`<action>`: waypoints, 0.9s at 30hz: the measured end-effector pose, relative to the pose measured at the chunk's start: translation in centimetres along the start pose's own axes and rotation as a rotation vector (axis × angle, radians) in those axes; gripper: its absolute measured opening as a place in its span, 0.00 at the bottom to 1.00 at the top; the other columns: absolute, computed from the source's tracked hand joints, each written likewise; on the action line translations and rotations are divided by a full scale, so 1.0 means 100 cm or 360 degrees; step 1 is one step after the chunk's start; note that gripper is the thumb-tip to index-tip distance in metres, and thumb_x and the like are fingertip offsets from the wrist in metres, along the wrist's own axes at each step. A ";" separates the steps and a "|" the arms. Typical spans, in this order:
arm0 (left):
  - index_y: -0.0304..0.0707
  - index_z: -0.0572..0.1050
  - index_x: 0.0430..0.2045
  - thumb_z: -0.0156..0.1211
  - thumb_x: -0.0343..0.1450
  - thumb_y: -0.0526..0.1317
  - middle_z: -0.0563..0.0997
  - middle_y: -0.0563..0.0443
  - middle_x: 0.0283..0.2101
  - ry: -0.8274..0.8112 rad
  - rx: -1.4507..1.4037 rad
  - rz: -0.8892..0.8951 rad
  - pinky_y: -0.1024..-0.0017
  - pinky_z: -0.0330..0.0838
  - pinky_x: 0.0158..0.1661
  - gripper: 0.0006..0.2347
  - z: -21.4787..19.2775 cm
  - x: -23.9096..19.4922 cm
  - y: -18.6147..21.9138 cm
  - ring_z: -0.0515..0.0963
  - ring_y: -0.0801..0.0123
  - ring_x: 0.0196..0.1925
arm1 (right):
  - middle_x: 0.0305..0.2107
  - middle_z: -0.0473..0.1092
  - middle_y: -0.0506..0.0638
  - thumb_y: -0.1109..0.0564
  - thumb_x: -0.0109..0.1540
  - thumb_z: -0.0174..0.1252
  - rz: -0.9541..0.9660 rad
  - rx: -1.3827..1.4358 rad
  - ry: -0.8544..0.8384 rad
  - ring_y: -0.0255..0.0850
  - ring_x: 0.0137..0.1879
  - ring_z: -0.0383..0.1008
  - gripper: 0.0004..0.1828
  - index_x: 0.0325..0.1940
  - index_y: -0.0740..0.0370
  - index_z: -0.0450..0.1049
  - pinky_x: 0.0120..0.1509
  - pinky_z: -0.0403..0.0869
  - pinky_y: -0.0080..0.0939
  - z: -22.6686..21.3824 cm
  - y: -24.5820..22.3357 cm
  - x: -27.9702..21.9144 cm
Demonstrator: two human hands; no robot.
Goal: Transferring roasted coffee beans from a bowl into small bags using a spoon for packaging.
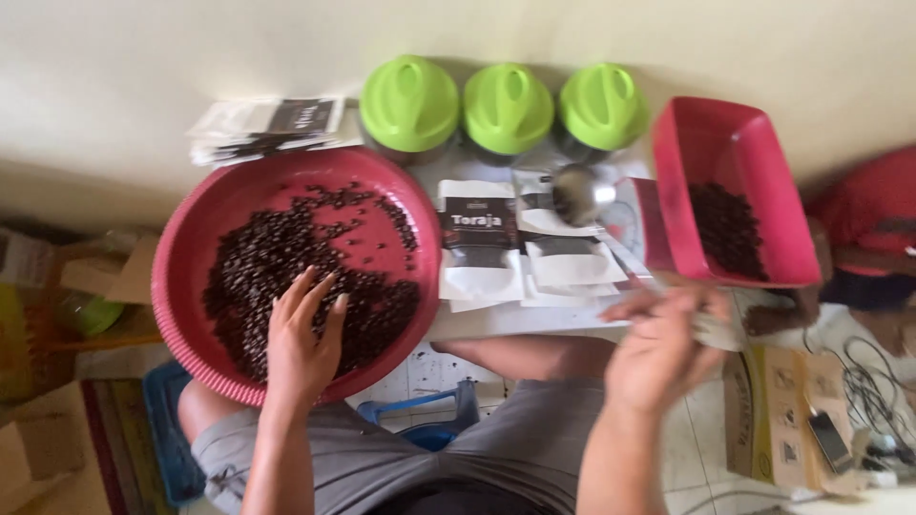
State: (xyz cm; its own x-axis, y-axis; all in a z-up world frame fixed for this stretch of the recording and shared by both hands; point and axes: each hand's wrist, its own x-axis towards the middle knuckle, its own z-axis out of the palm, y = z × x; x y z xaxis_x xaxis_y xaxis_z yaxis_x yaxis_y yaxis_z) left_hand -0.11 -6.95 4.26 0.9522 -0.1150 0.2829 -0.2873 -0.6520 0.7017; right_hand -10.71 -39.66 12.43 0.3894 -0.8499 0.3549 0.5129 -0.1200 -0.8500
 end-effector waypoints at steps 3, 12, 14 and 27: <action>0.36 0.75 0.58 0.55 0.76 0.44 0.71 0.36 0.67 -0.0086 -0.0101 0.0102 0.48 0.62 0.63 0.18 0.000 -0.003 -0.008 0.69 0.45 0.68 | 0.39 0.64 0.49 0.57 0.72 0.45 -0.0169 -0.0276 0.0045 0.41 0.27 0.71 0.03 0.50 0.55 0.59 0.25 0.75 0.42 -0.033 -0.020 0.030; 0.34 0.74 0.58 0.53 0.76 0.44 0.69 0.34 0.68 -0.0165 -0.0203 -0.0088 0.47 0.67 0.60 0.18 -0.012 -0.001 0.010 0.67 0.45 0.70 | 0.47 0.65 0.73 0.47 0.83 0.39 -0.0526 -0.1200 -0.0182 0.51 0.37 0.73 0.23 0.57 0.75 0.57 0.36 0.78 0.45 -0.083 -0.051 0.068; 0.35 0.74 0.59 0.52 0.76 0.44 0.69 0.35 0.69 -0.0174 -0.0207 -0.0112 0.47 0.66 0.60 0.18 -0.013 -0.001 0.013 0.67 0.45 0.70 | 0.48 0.63 0.71 0.53 0.83 0.38 -0.0542 -0.1275 -0.0207 0.51 0.38 0.73 0.18 0.57 0.76 0.58 0.38 0.78 0.45 -0.084 -0.056 0.064; 0.34 0.75 0.56 0.55 0.76 0.41 0.71 0.35 0.66 -0.0009 -0.0254 0.0063 0.54 0.68 0.61 0.16 -0.014 -0.005 -0.004 0.72 0.47 0.67 | 0.39 0.64 0.67 0.50 0.77 0.46 -0.0446 -0.0863 -0.0121 0.48 0.31 0.70 0.15 0.53 0.65 0.56 0.26 0.69 0.40 -0.041 -0.045 0.004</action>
State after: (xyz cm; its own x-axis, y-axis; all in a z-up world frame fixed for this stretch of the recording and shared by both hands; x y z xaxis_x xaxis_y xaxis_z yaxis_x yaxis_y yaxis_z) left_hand -0.63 -5.64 4.77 0.9403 -0.1430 0.3089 -0.3370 -0.5195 0.7852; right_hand -16.01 -41.59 14.84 0.3600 -0.7116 0.6033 0.1495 -0.5943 -0.7902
